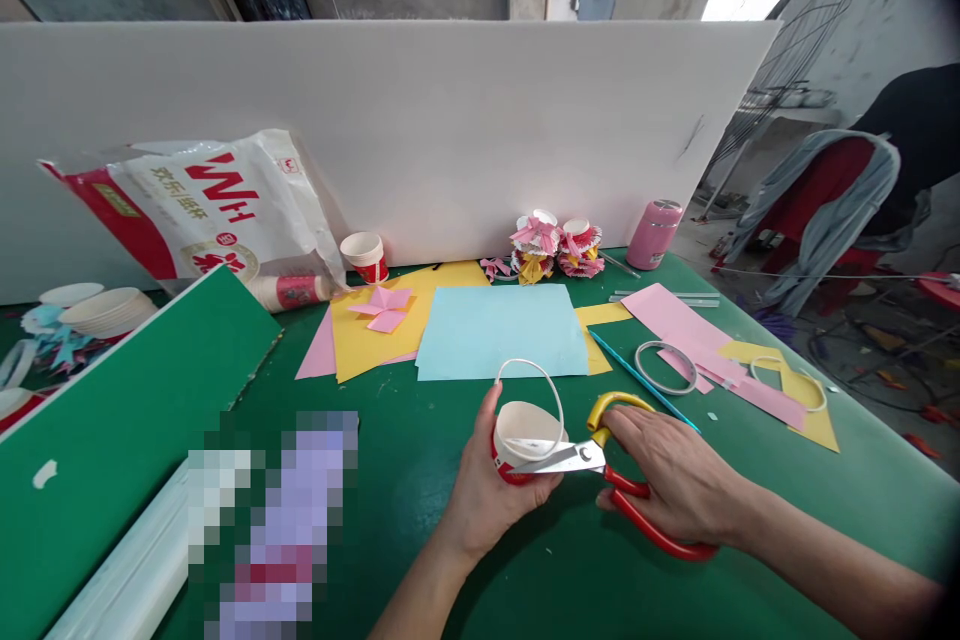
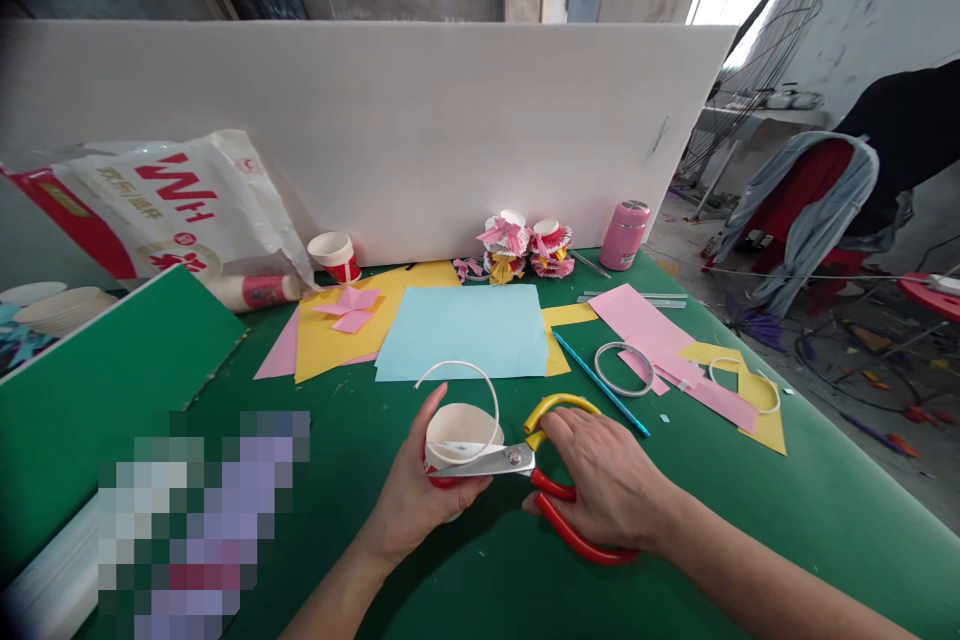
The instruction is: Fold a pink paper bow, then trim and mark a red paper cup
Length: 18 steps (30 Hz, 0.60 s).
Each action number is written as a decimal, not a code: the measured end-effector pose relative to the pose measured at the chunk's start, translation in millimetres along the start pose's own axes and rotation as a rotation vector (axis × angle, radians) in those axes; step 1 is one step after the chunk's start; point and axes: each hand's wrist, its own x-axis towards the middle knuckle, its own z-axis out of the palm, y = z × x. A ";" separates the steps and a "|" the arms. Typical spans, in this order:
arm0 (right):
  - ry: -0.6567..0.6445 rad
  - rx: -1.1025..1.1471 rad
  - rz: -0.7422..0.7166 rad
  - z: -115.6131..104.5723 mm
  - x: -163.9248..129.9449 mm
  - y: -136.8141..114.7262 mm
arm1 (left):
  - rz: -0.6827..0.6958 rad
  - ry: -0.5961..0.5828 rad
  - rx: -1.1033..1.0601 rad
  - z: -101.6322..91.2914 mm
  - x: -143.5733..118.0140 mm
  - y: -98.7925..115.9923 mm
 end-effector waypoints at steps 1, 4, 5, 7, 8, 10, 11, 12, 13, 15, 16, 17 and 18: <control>0.002 0.002 -0.001 0.0 0.1 -0.1 | 0.013 0.015 0.002 0.3 0.4 -0.5; -0.002 0.007 -0.002 0.0 -0.1 -0.3 | 0.031 0.040 0.014 1.0 0.8 -1.4; -0.008 0.008 -0.001 0.0 -0.1 -0.2 | 0.031 0.041 0.018 1.2 0.6 -1.4; -0.027 0.011 0.004 0.2 0.1 0.2 | 0.022 0.029 0.016 1.3 0.2 -1.0; -0.034 0.010 0.006 0.3 0.2 0.4 | 0.015 0.019 0.010 1.2 -0.1 -0.7; -0.045 0.007 0.007 0.6 0.3 1.2 | -0.001 0.000 -0.008 0.3 -0.7 -0.2; -0.049 0.004 0.009 0.8 0.1 1.6 | -0.007 -0.010 -0.020 -0.6 -1.0 -0.1; -0.054 0.001 0.013 0.9 -0.3 2.0 | -0.011 -0.021 -0.040 -1.9 -1.3 -0.1; -0.060 0.000 0.018 0.9 -0.8 2.5 | -0.013 -0.043 -0.066 -3.7 -1.5 -0.2; -0.070 0.000 0.020 0.5 -2.6 3.6 | -0.028 -0.126 -0.127 -8.5 -1.6 -0.5; -0.072 -0.004 0.015 0.2 -3.7 4.2 | -0.045 -0.183 -0.162 -11.3 -1.5 -0.6; -0.073 -0.010 0.006 -0.3 -4.9 4.7 | -0.069 -0.244 -0.197 -14.3 -1.4 -0.5; -0.077 -0.017 -0.005 -1.0 -5.9 5.1 | -0.096 -0.304 -0.230 -17.0 -1.2 -0.3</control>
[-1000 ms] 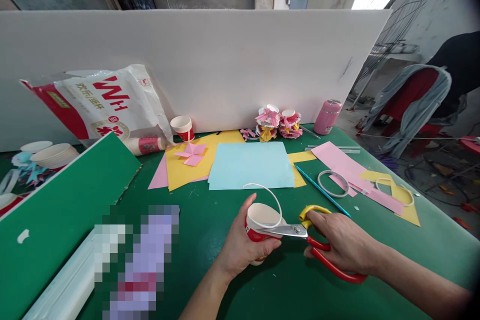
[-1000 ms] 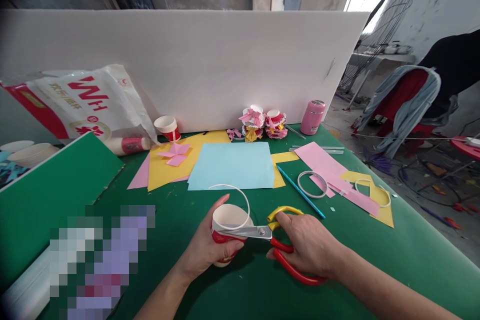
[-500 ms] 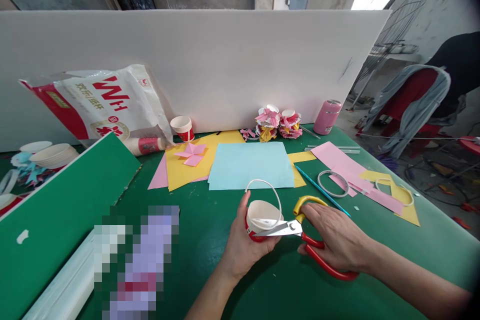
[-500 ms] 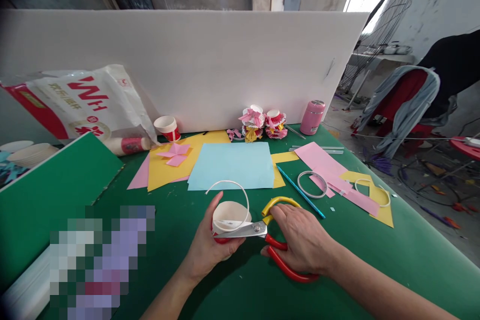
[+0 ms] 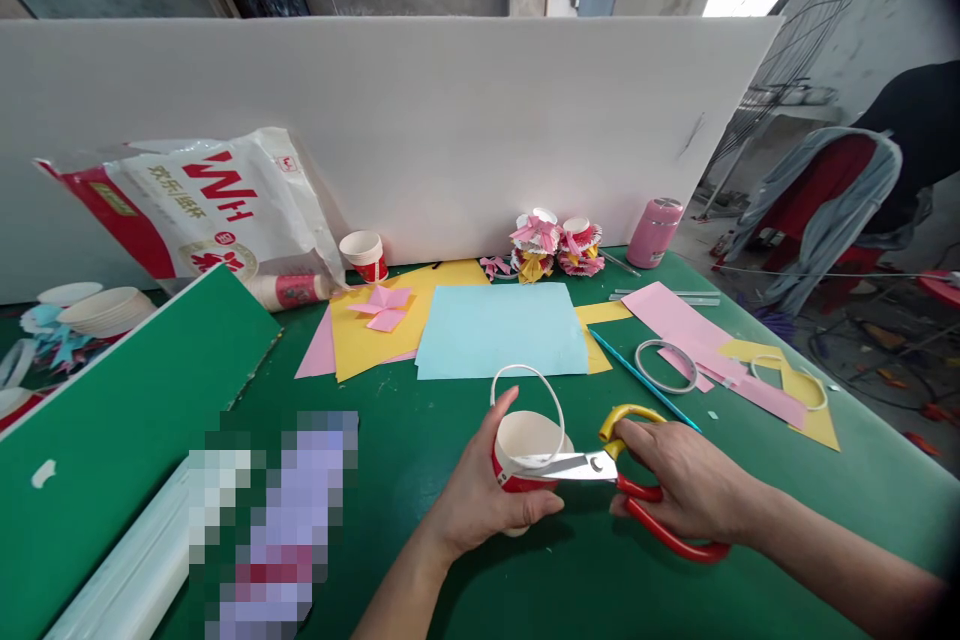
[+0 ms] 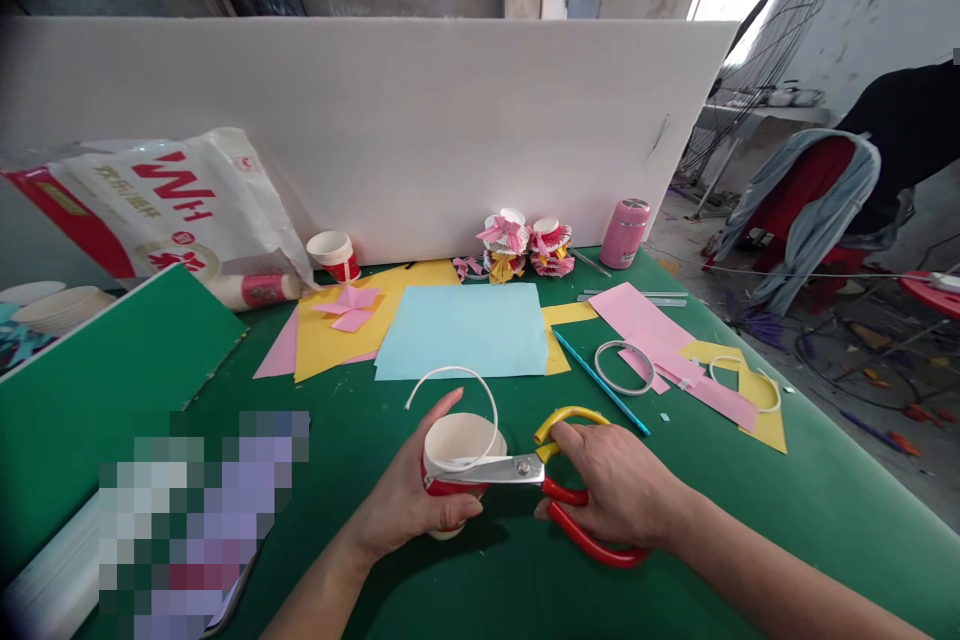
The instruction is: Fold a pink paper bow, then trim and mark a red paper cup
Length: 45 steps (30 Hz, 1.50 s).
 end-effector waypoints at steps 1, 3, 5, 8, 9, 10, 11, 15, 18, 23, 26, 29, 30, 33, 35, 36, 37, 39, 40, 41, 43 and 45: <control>-0.002 -0.009 -0.011 -0.7 -1.0 0.2 | -0.027 -0.051 -0.033 -2.1 -0.6 0.9; -0.004 -0.016 -0.032 -2.2 -2.4 0.1 | -0.060 -0.127 -0.085 -4.3 -1.5 2.8; 0.011 -0.010 -0.053 -3.3 -3.0 -0.5 | -0.066 -0.152 -0.117 -3.9 -2.0 4.6; 0.060 -0.003 -0.077 -2.8 -2.5 -0.8 | -0.065 -0.101 -0.128 -0.3 -1.9 5.5; 0.075 -0.002 -0.081 -2.0 -2.0 -0.7 | -0.062 -0.067 -0.113 1.1 -1.6 5.2; 0.088 0.000 -0.083 -1.1 -1.2 -0.6 | -0.057 -0.033 -0.087 2.4 -1.3 4.7; 0.099 0.001 -0.084 -0.1 -0.3 -0.4 | -0.049 0.000 -0.057 3.6 -1.0 3.9; 0.111 -0.003 -0.074 2.2 3.6 -1.0 | -0.006 0.111 0.016 8.1 0.0 0.4; 0.106 -0.006 -0.067 1.0 5.0 -2.3 | 0.047 0.179 0.043 10.4 0.0 -0.7; 0.090 0.009 -0.087 -1.2 3.8 -2.3 | 0.023 0.152 0.028 11.6 -0.1 0.5; 0.078 0.010 -0.088 -0.7 2.7 -1.8 | -0.013 0.101 -0.029 12.5 -0.3 2.3; 0.073 -0.006 -0.080 0.0 2.1 -2.0 | -0.035 0.090 -0.084 14.2 -0.9 4.0; 0.073 -0.016 -0.076 0.2 2.0 -2.1 | -0.037 0.091 -0.089 14.7 -1.1 4.4; 0.072 -0.040 -0.066 0.6 1.8 -2.3 | -0.026 0.096 -0.083 15.3 -1.4 4.8; 0.071 -0.034 -0.063 0.7 1.8 -2.5 | -0.018 0.100 -0.079 14.9 -1.1 4.7; 0.073 -0.026 -0.064 0.8 1.8 -2.8 | -0.016 0.096 -0.072 14.6 -0.7 4.6; 0.077 -0.016 -0.065 0.7 2.0 -3.2 | -0.013 0.088 -0.062 14.3 -0.3 4.6; 0.085 0.000 -0.069 0.4 2.8 -4.4 | 0.001 0.085 -0.029 14.0 0.5 4.6; 0.087 0.006 -0.069 0.1 3.3 -5.2 | 0.013 0.093 -0.008 14.2 0.7 4.7; 0.087 0.011 -0.067 -0.2 3.9 -5.8 | 0.028 0.107 0.012 14.5 0.9 4.9; 0.079 0.015 -0.062 -0.9 4.9 -6.8 | 0.050 0.122 0.040 15.7 0.7 5.5; 0.072 0.016 -0.058 -1.2 5.5 -7.0 | 0.061 0.128 0.049 17.4 0.2 5.9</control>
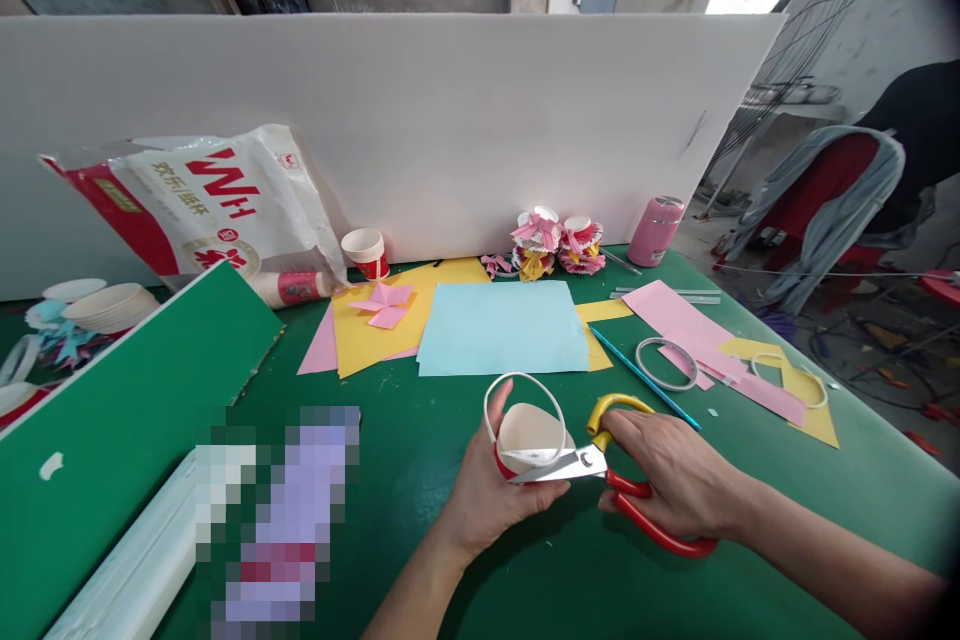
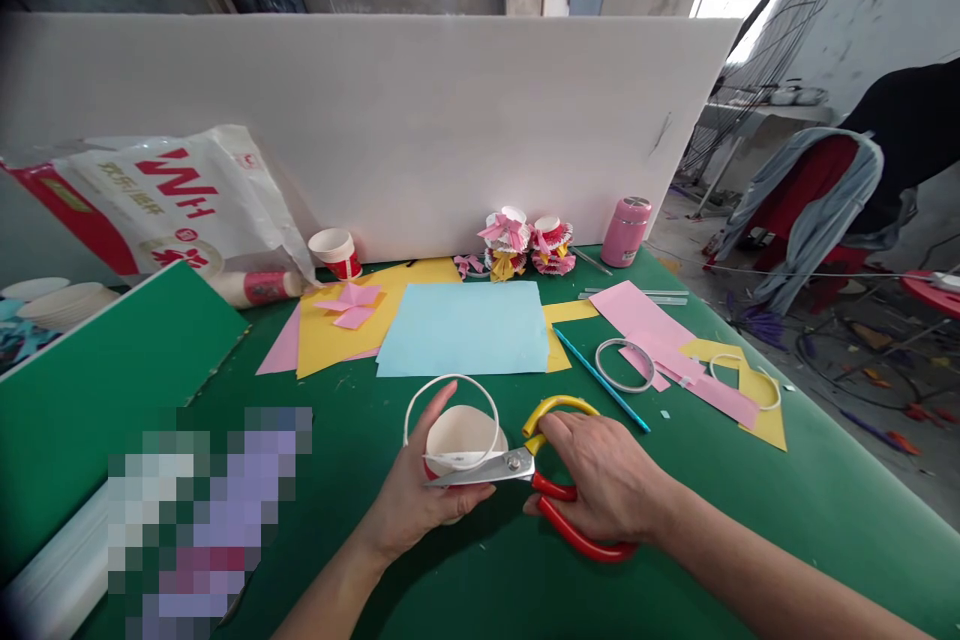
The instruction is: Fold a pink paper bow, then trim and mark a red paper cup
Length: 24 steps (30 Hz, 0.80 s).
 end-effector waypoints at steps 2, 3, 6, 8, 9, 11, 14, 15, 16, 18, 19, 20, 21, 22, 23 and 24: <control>-0.007 0.002 0.001 0.1 0.0 0.5 | 0.013 0.029 0.004 1.5 -0.6 0.0; -0.011 0.002 0.001 0.2 -0.2 0.8 | 0.017 0.044 0.011 1.9 -0.7 -0.3; -0.009 -0.001 0.002 0.5 -0.7 1.8 | 0.011 0.054 0.043 1.5 0.0 -2.1; -0.004 -0.005 0.001 0.7 -1.1 2.2 | -0.004 0.050 0.060 0.3 0.9 -3.9; -0.002 -0.008 0.001 0.8 -1.2 2.4 | -0.010 0.053 0.064 -0.3 1.2 -4.9; -0.003 -0.014 -0.001 1.2 -1.5 2.6 | -0.028 0.055 0.063 -1.1 1.3 -6.9; -0.005 -0.029 0.007 1.7 -1.9 2.6 | -0.027 0.074 0.047 -1.3 0.5 -9.8; -0.006 -0.035 0.009 1.8 -2.1 2.5 | -0.022 0.081 0.046 -1.1 0.2 -10.5; -0.006 -0.040 0.009 1.8 -2.1 2.4 | -0.011 0.099 0.051 -0.9 0.0 -11.0; -0.004 -0.046 0.006 1.9 -2.2 2.3 | 0.014 0.149 0.084 -0.3 -0.2 -11.4; -0.002 -0.047 0.004 2.0 -2.2 2.4 | 0.025 0.174 0.103 0.1 -0.3 -11.2; -0.002 -0.049 0.003 2.2 -2.3 2.6 | 0.032 0.193 0.115 0.6 -0.4 -10.7; -0.002 -0.053 0.002 2.5 -2.4 2.9 | 0.033 0.199 0.117 1.1 -0.6 -9.9; -0.004 -0.059 0.001 3.1 -2.6 3.3 | 0.025 0.187 0.109 1.6 -0.8 -8.9; -0.007 -0.067 0.004 3.7 -2.9 3.8 | 0.014 0.168 0.095 2.2 -1.1 -7.8; -0.012 -0.076 0.008 4.5 -3.1 4.3 | 0.004 0.151 0.082 2.9 -1.4 -6.5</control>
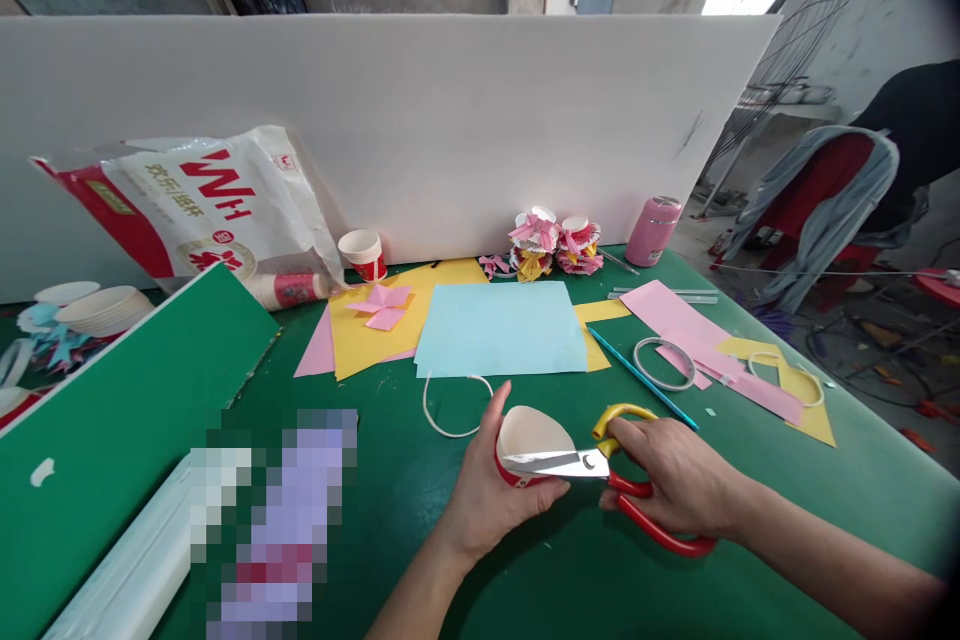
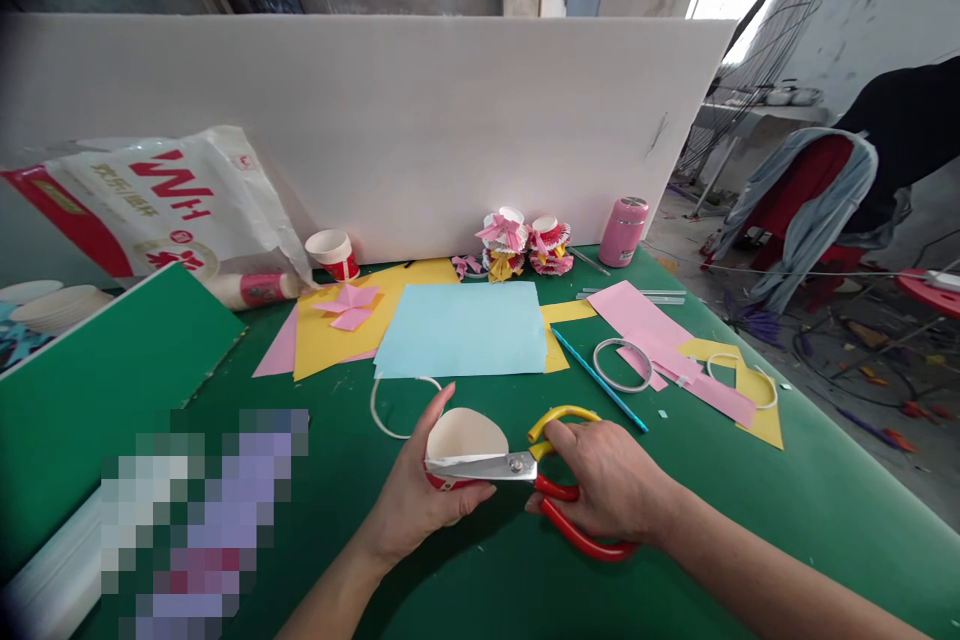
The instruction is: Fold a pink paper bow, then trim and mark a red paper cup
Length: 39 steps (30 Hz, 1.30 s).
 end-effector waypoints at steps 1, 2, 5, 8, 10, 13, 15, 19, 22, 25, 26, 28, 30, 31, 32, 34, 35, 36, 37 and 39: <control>-0.004 -0.007 0.005 0.8 -0.2 0.4 | -0.008 -0.011 -0.008 0.5 -0.5 1.3; -0.008 -0.012 0.010 1.5 -0.4 0.8 | -0.014 -0.018 -0.012 0.9 -0.9 2.4; -0.015 -0.008 0.022 2.5 -0.6 1.3 | -0.024 -0.020 -0.013 1.0 -1.3 4.5; -0.017 0.038 0.037 2.2 -0.4 1.8 | -0.024 -0.040 0.004 -1.0 0.4 3.9; 0.008 0.107 0.098 2.6 0.0 4.1 | -0.015 -0.062 0.025 -2.7 2.1 2.4; 0.104 0.312 0.252 6.6 1.0 13.2 | 0.007 -0.054 0.049 -4.2 3.8 0.3; 0.197 0.557 0.358 11.8 2.1 23.1 | 0.011 -0.039 0.031 -4.4 3.9 -0.5; 0.382 1.223 0.566 18.7 5.5 43.3 | 0.030 0.034 -0.087 -5.1 4.5 -1.0; 0.535 1.377 0.588 10.9 6.9 50.9 | 0.062 0.138 -0.144 -6.0 6.4 -0.7; 0.694 1.452 0.603 -2.6 5.3 48.3 | 0.082 0.227 -0.207 -7.4 8.1 0.6; 0.702 1.433 0.614 -5.7 4.8 45.1 | 0.093 0.251 -0.236 -8.6 8.5 1.1; 0.654 1.344 0.636 -7.3 6.5 36.5 | 0.115 0.291 -0.331 -13.1 10.0 1.8; 0.566 1.228 0.641 -4.1 15.0 26.4 | 0.127 0.324 -0.450 -20.3 12.9 0.7; 0.523 1.162 0.635 -1.6 22.6 21.5 | 0.135 0.348 -0.489 -24.6 15.2 -0.7; 0.480 1.092 0.621 1.1 32.4 16.7 | 0.143 0.372 -0.511 -29.1 17.9 -2.8; 0.421 0.931 0.601 6.1 57.9 7.2 | 0.169 0.446 -0.535 -37.5 24.3 -8.4; 0.400 0.850 0.589 8.5 72.5 1.9 | 0.184 0.492 -0.539 -41.0 27.6 -11.4; 0.384 0.773 0.577 10.9 87.4 -3.9 | 0.202 0.545 -0.540 -44.0 30.5 -14.1; 0.364 0.704 0.563 13.7 101.9 -10.5 | 0.222 0.601 -0.536 -46.3 33.0 -16.4; 0.326 0.587 0.532 21.0 127.2 -25.9 | 0.260 0.702 -0.517 -49.1 36.2 -19.1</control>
